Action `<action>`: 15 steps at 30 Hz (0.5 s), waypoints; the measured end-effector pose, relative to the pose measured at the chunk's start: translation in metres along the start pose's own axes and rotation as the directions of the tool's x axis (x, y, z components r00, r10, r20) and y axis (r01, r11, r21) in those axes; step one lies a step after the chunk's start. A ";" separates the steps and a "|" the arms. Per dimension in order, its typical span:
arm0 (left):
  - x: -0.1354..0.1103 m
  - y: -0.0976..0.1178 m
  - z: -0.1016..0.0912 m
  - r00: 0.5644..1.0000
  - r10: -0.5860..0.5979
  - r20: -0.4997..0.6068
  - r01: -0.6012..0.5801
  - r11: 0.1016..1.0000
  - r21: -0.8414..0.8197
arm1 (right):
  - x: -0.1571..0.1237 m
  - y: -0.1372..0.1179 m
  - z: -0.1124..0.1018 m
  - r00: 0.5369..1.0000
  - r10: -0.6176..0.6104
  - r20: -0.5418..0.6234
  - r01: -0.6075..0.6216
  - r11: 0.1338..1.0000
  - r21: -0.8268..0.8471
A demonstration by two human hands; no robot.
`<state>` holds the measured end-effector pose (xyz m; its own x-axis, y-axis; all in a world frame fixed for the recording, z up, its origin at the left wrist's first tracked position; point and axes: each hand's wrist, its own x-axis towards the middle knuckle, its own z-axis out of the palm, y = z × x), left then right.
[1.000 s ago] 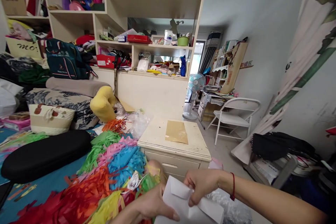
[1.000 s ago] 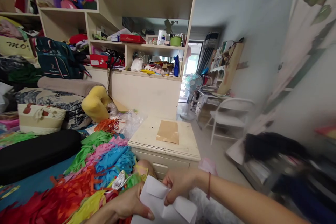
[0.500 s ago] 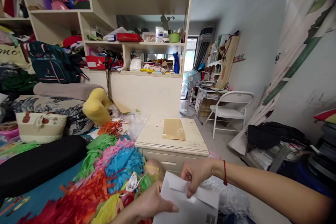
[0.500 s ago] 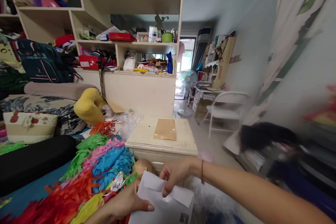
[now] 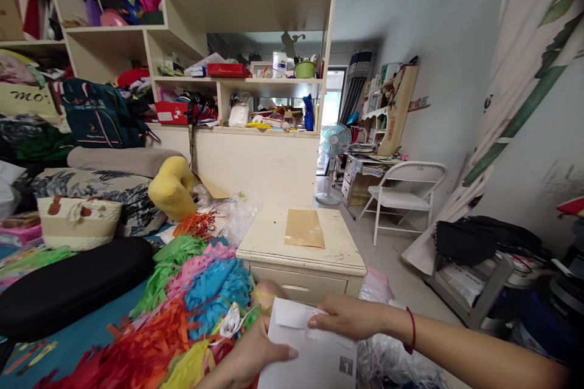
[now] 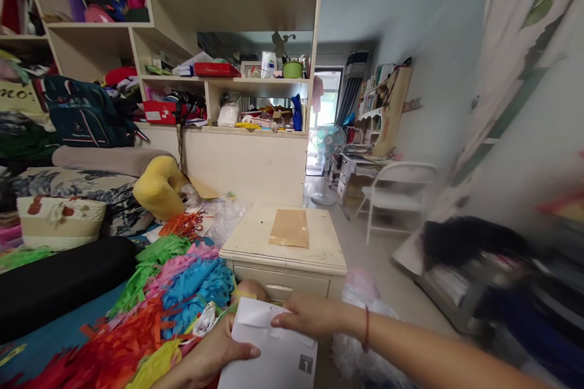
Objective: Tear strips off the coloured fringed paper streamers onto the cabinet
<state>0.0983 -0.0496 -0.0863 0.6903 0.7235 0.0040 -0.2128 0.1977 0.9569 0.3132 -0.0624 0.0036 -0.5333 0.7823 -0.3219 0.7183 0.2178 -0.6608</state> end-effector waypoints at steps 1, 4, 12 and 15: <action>0.000 0.000 0.000 1.000 0.006 -0.012 -0.006 1.000 0.005 | 0.001 0.000 0.000 1.000 -0.004 -0.007 0.004 1.000 -0.017; 0.002 0.001 0.000 0.996 0.041 -0.073 -0.039 0.999 0.033 | 0.005 0.000 0.000 1.000 0.001 -0.007 -0.001 0.999 -0.040; 0.006 0.003 -0.003 0.990 0.079 -0.119 -0.070 0.995 0.073 | 0.008 -0.017 0.005 0.986 -0.056 -0.160 0.033 0.990 -0.140; 0.006 0.004 -0.001 0.993 0.062 -0.102 -0.057 0.997 0.044 | 0.007 -0.020 0.005 0.982 -0.116 -0.149 0.096 0.986 -0.135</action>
<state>0.1003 -0.0439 -0.0832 0.6015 0.7982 0.0333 -0.2214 0.1264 0.9670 0.2928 -0.0638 0.0107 -0.5402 0.8300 -0.1385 0.7174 0.3682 -0.5914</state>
